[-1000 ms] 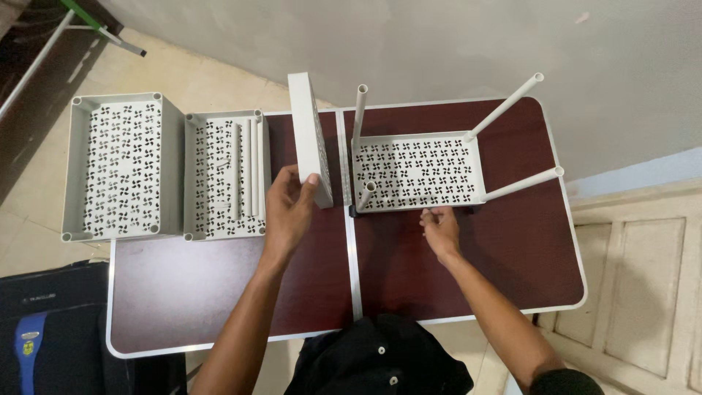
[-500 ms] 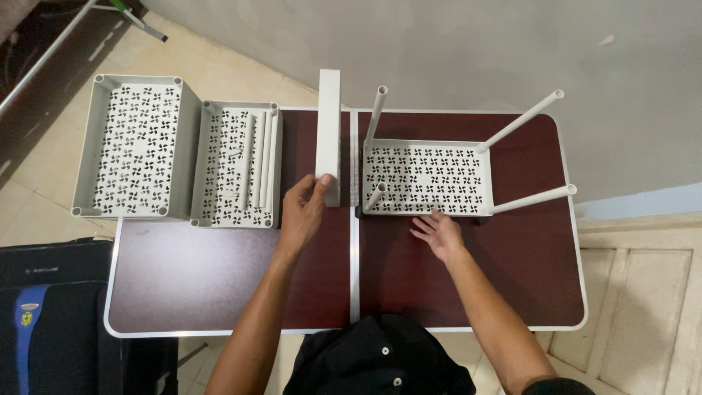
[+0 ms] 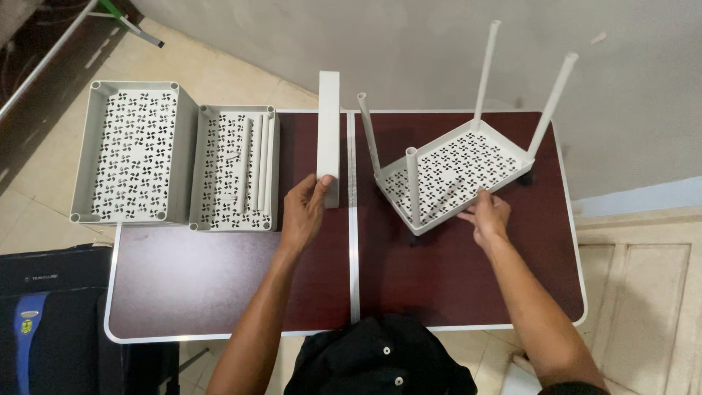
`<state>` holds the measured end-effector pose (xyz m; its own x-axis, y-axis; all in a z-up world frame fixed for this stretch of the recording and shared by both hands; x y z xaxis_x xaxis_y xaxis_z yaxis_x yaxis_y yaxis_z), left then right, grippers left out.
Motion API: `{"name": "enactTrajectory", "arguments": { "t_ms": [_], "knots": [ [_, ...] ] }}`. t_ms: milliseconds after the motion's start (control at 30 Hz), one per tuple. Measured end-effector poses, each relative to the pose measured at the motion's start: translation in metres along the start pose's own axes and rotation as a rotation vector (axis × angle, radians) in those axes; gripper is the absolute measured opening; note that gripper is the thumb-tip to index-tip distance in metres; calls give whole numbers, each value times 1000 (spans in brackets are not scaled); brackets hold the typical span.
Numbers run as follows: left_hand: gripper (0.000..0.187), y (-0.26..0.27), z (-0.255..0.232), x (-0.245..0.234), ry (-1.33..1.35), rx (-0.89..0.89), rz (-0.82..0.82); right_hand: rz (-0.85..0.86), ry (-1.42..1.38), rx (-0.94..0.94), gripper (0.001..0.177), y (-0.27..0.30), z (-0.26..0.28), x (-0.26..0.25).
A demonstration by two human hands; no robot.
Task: The person assembles a white plastic storage unit by inserting cylindrical rods into the side panels and stacking the components on a table. The person repeatedly inserts and removes rods to align the structure, then places the assembled unit upright.
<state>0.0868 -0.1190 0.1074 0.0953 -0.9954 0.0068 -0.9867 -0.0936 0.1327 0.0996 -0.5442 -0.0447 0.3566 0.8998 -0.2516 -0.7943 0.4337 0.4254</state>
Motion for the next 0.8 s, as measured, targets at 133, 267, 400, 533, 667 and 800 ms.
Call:
{"name": "enactTrajectory", "arguments": {
  "t_ms": [133,267,400,533,667,800],
  "knots": [
    [45,1,-1,2,61,69,42,-90,194,-89,34,-2,43,-26],
    [49,1,0,3,27,62,50,-175,311,-194,32,0,84,-44],
    [45,0,2,6,53,20,66,-311,642,-441,33,-1,119,-64],
    [52,1,3,12,18,14,54,-408,841,-754,28,4,141,-74],
    [48,1,2,16,92,85,64,-375,620,-800,28,19,136,-62],
    [50,3,4,18,80,103,61,-302,444,-803,35,43,108,-36]
  ]
}}
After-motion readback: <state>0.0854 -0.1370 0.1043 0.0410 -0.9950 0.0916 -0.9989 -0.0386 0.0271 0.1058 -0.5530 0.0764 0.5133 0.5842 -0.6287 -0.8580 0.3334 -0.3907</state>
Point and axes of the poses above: each hand's wrist, its own y-axis away from the middle knuckle, its own x-axis out of the palm, z = x × y, the point moved 3 cm from there along -y, towards the middle knuckle, and after that the axes turned 12 degrees about y, right-handed, at the moved point
